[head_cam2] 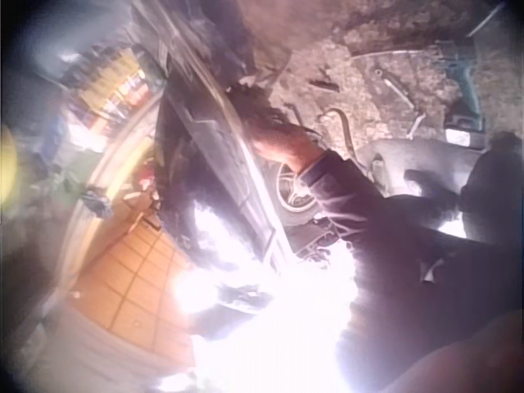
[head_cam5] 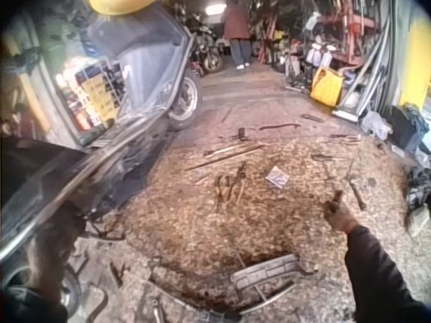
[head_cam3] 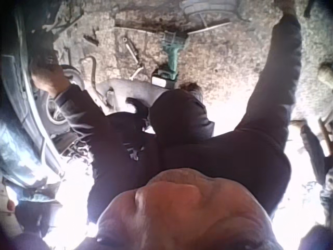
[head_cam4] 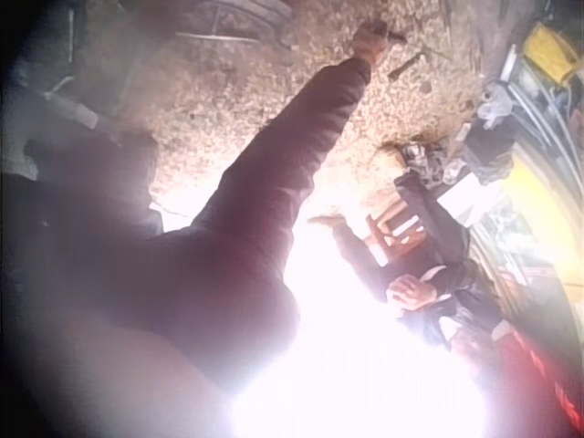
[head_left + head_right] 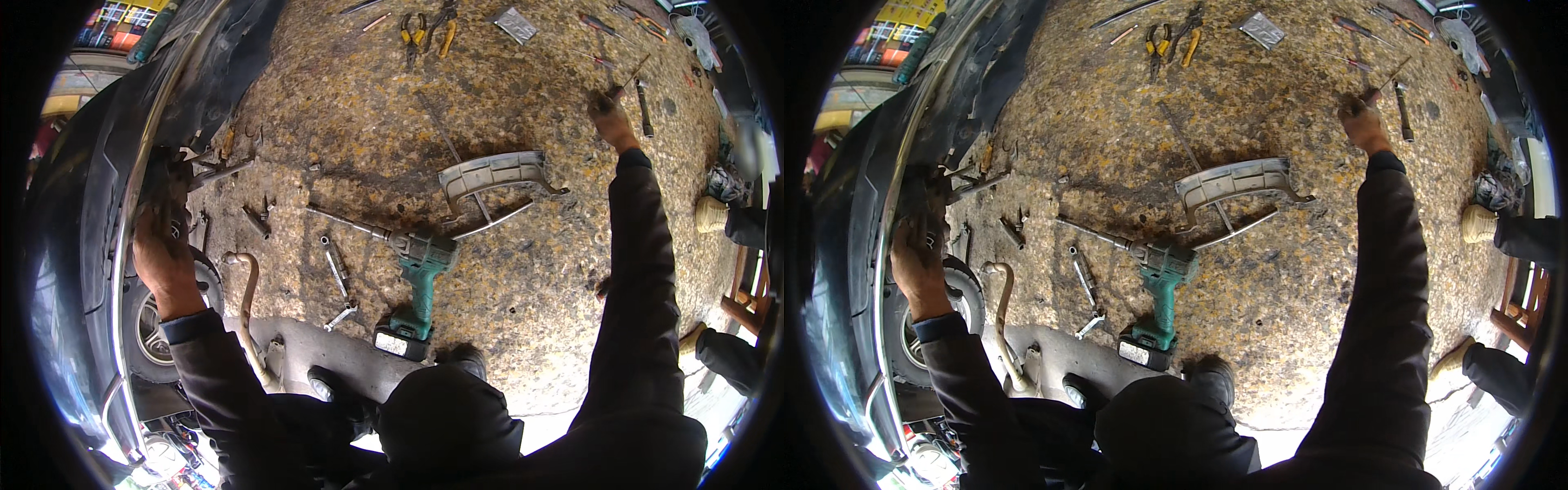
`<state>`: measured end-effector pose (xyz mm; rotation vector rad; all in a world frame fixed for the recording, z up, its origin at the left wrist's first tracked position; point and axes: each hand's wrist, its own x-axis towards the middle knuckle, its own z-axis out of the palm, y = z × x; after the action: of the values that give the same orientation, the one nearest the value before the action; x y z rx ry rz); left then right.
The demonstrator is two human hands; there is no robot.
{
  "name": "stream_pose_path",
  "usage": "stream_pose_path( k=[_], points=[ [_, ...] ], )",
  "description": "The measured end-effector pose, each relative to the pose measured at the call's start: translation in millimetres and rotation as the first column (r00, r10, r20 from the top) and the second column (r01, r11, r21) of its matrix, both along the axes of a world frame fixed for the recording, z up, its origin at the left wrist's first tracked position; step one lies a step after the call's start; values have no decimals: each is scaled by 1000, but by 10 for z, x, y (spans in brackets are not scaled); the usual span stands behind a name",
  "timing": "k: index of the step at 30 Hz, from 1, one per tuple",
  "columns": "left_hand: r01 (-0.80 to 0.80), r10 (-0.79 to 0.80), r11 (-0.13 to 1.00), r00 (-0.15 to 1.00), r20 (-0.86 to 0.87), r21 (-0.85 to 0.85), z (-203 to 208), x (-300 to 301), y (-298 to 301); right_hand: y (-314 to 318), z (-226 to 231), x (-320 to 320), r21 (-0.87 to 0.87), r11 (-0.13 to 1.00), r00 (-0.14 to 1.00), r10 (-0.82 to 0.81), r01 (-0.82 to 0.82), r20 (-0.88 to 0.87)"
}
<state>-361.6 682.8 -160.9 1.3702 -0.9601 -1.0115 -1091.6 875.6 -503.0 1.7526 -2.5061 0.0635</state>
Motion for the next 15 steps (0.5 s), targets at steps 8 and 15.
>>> stream_pose_path(
  k=[8, 15],
  points=[
    [-29, 29, 1000, 998, -47, 6, -60, 173, -85, 1687, 1057, 2560, 109, 922, 841, -383, 371, 383],
    [-29, 29, 1000, 999, -27, -5, -111, 215, -174, 1216, 1479, 3664, -328, 806, 615, -57, 493, 786]
  ],
)
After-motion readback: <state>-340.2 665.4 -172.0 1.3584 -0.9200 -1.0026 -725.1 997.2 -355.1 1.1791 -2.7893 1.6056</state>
